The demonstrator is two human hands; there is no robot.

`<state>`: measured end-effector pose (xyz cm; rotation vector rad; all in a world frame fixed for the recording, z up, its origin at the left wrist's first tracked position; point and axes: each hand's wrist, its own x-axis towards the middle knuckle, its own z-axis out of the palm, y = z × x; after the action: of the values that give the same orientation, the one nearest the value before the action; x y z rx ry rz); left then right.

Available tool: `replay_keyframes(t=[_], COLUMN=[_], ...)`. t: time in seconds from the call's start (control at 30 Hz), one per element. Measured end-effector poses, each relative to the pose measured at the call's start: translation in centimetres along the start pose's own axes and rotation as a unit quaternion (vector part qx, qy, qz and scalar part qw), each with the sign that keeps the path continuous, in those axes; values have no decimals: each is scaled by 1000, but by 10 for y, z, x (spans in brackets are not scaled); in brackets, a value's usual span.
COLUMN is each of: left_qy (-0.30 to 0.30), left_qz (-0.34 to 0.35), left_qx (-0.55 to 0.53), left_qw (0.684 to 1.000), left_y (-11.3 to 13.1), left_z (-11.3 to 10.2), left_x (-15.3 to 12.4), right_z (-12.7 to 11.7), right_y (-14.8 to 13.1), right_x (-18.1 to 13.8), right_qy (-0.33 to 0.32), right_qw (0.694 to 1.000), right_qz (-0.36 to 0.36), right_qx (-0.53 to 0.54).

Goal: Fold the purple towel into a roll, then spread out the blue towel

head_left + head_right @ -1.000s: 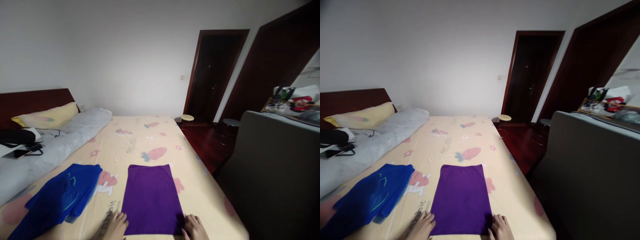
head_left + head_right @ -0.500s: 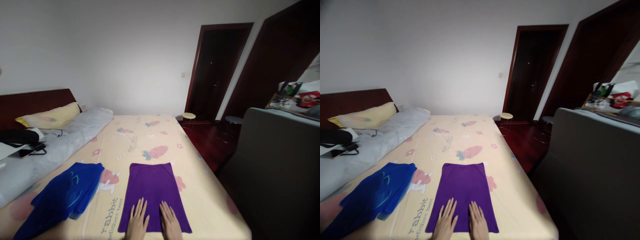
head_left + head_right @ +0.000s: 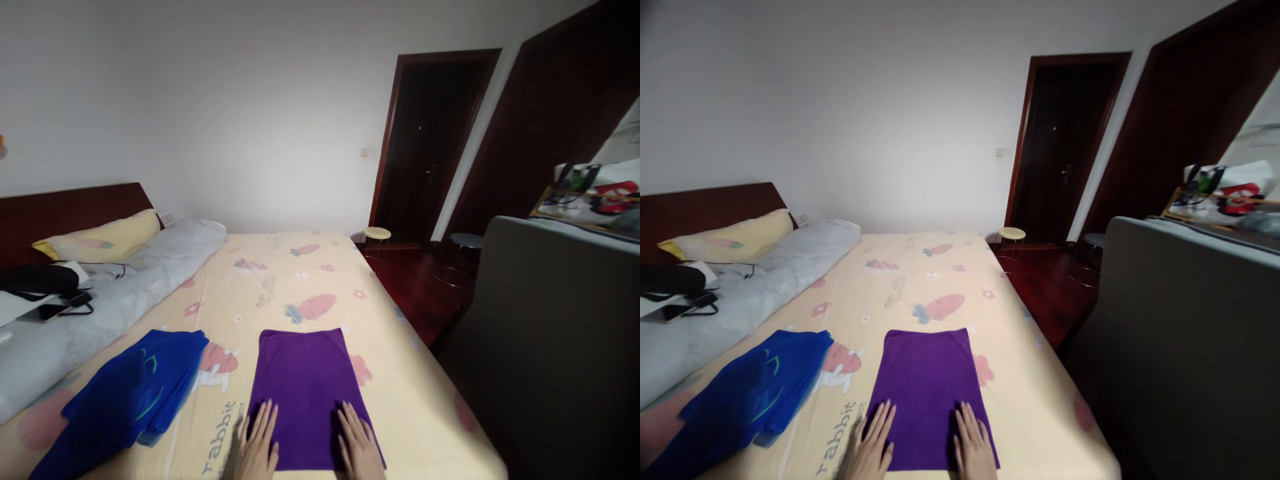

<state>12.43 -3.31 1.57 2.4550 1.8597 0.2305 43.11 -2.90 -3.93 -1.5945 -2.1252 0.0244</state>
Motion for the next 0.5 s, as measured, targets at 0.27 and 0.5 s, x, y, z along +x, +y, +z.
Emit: replay_keyframes(t=[0.27,0.5], left_qy=[-50,-17], left_qz=[26,-10], left_qx=[-46,-17], left_qw=[997,1000], left_y=[72,9], left_z=[20,32], left_x=[43,15], right_z=[9,-3], right_y=[-71,2], right_x=[52,15], right_qy=[-142,-69], right_qw=[985,997], right_qz=[0,21], right_qx=[97,20])
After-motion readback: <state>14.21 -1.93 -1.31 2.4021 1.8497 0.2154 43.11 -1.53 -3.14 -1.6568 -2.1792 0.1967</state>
